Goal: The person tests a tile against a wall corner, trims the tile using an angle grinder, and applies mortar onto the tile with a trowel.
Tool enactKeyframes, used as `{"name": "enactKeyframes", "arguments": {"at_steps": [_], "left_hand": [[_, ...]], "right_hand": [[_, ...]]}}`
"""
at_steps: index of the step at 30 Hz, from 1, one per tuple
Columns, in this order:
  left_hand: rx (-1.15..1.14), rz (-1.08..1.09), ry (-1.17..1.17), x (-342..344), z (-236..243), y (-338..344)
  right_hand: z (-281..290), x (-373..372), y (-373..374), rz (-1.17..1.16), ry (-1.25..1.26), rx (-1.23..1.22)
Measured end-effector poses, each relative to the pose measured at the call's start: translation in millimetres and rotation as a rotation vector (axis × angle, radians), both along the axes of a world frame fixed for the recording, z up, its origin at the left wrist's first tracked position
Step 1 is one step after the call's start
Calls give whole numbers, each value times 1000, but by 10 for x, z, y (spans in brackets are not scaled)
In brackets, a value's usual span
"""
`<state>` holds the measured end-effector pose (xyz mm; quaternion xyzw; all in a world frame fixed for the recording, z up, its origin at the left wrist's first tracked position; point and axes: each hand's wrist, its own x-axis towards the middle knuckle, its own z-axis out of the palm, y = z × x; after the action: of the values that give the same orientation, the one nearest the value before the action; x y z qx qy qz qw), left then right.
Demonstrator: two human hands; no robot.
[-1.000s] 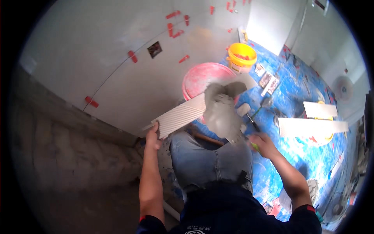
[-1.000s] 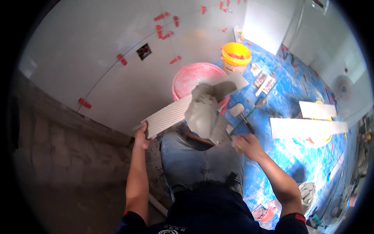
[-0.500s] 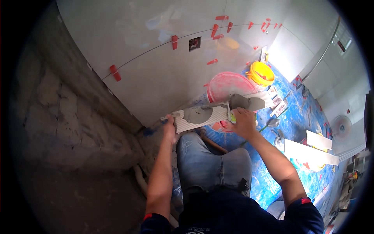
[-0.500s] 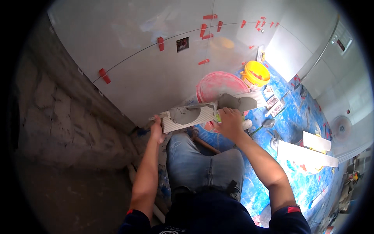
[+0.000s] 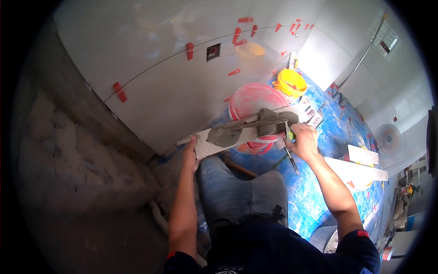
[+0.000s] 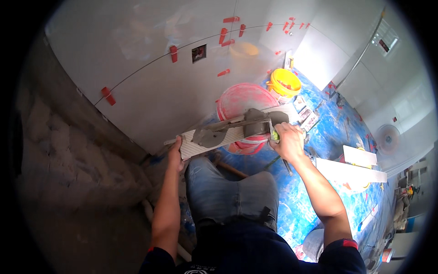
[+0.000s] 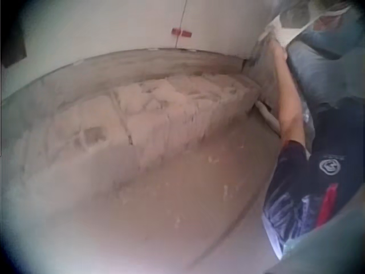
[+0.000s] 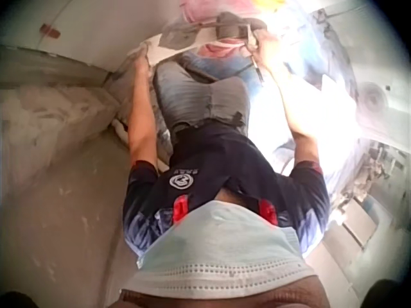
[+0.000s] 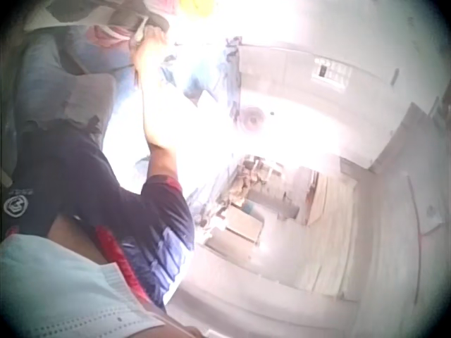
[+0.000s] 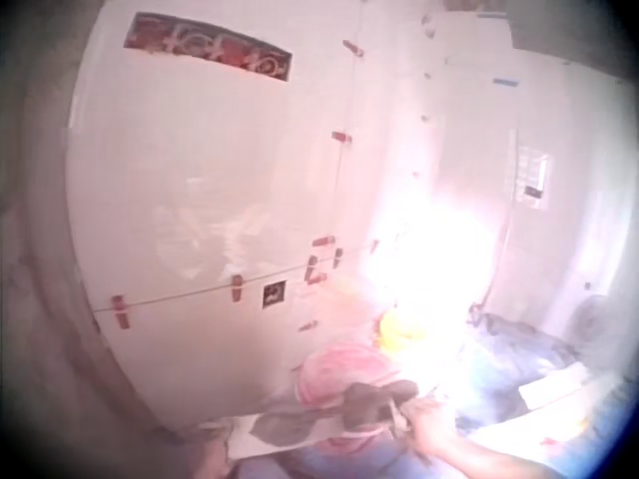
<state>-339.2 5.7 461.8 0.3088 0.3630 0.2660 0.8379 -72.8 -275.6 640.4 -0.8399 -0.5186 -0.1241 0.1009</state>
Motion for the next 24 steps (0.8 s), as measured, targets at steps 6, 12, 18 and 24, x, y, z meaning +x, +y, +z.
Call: {"name": "enactKeyframes", "arguments": {"at_steps": [6, 12, 18, 24], "left_hand": [[0, 45, 9, 78, 13, 38], [-22, 94, -51, 241, 36, -29], [-21, 135, 10, 306, -43, 28], [-30, 148, -72, 276, -187, 109]], "right_hand": [[476, -273, -133, -206, 310, -49], [663, -752, 132, -27, 454, -299], [669, -658, 284, -84, 356, -533], [552, 70, -36, -219, 317, -555]]}}
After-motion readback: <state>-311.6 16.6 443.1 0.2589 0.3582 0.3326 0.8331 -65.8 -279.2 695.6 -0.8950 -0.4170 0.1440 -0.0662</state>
